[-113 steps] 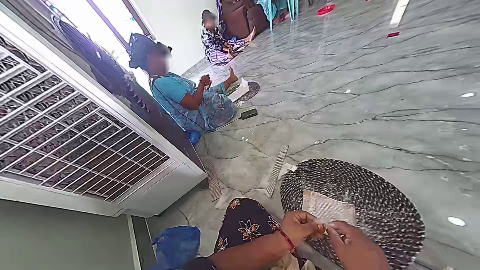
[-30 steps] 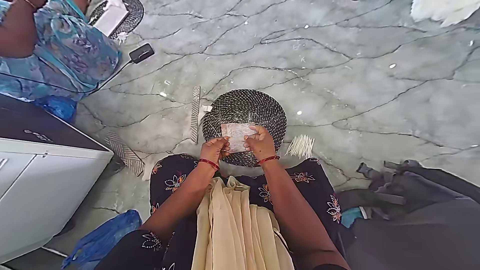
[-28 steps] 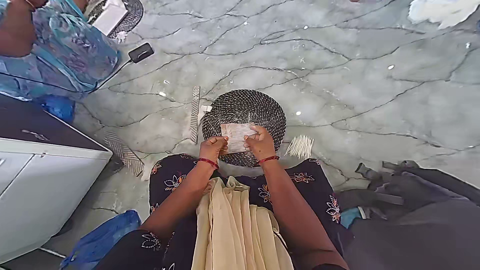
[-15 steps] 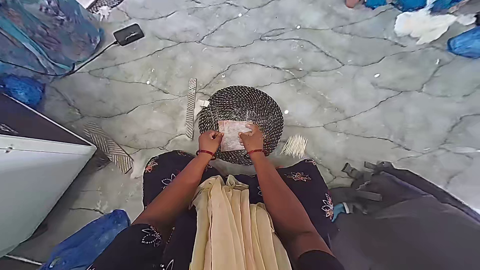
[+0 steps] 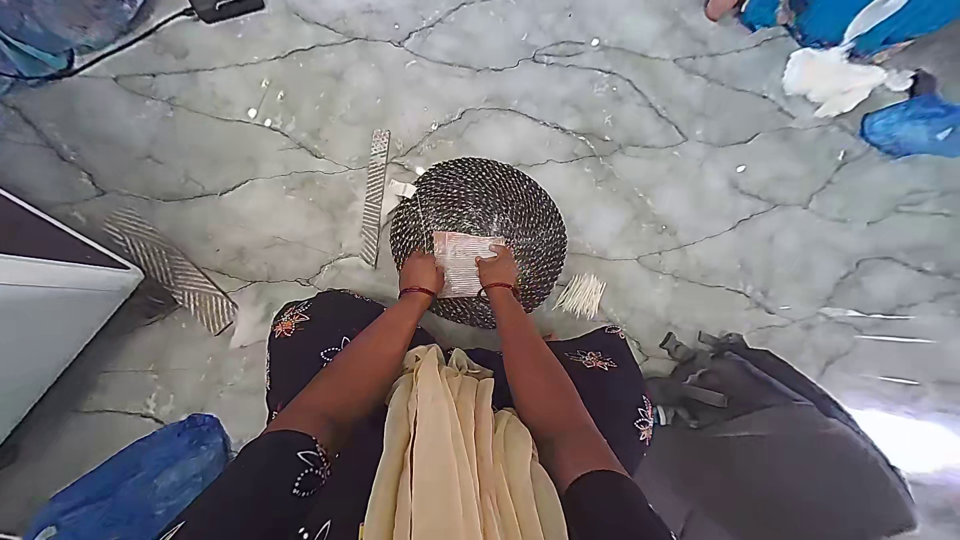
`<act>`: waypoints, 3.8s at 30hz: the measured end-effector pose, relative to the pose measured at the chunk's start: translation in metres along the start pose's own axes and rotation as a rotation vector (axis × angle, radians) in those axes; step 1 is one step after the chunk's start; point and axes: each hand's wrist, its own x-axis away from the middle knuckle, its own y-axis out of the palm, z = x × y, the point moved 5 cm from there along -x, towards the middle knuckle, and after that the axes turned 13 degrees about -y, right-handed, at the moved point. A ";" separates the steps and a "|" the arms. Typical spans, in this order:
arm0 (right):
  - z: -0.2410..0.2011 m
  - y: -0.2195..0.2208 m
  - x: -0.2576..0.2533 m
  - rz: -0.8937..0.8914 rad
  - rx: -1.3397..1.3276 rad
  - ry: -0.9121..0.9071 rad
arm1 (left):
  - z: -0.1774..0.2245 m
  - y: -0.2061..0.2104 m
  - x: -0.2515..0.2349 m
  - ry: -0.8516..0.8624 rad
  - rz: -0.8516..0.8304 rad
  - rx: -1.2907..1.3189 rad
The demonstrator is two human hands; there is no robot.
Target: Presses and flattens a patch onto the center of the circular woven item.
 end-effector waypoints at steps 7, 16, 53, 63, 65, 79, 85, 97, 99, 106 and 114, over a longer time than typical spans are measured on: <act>0.020 0.000 -0.020 -0.066 0.076 -0.023 | -0.002 -0.007 0.008 -0.022 0.045 0.011; 0.031 -0.041 -0.008 0.201 -0.235 -0.008 | -0.009 -0.016 0.019 -0.056 0.026 -0.030; 0.010 -0.039 0.006 -0.047 -0.007 -0.158 | -0.012 0.010 -0.016 -0.058 -0.003 -0.071; -0.006 0.028 0.027 -0.540 0.615 -0.430 | -0.007 0.012 -0.014 -0.037 -0.014 -0.180; -0.004 0.041 0.031 -0.579 0.704 -0.439 | -0.006 0.011 -0.012 -0.057 -0.024 -0.206; -0.002 0.049 0.047 -0.427 0.725 -0.443 | -0.007 0.012 0.004 -0.024 -0.043 -0.229; -0.004 0.003 0.028 -0.411 0.701 -0.370 | -0.007 0.007 -0.002 -0.014 0.000 -0.141; 0.010 0.062 0.047 -0.439 0.762 -0.417 | -0.002 0.011 0.006 -0.027 -0.056 -0.246; 0.004 0.056 0.051 -0.420 0.740 -0.396 | 0.000 0.012 0.007 -0.014 -0.064 -0.257; -0.007 0.011 0.021 -0.403 0.725 -0.348 | -0.006 0.007 -0.001 -0.032 -0.035 -0.166; 0.009 0.062 0.025 -0.483 0.758 -0.412 | -0.004 0.011 -0.002 -0.069 -0.051 -0.208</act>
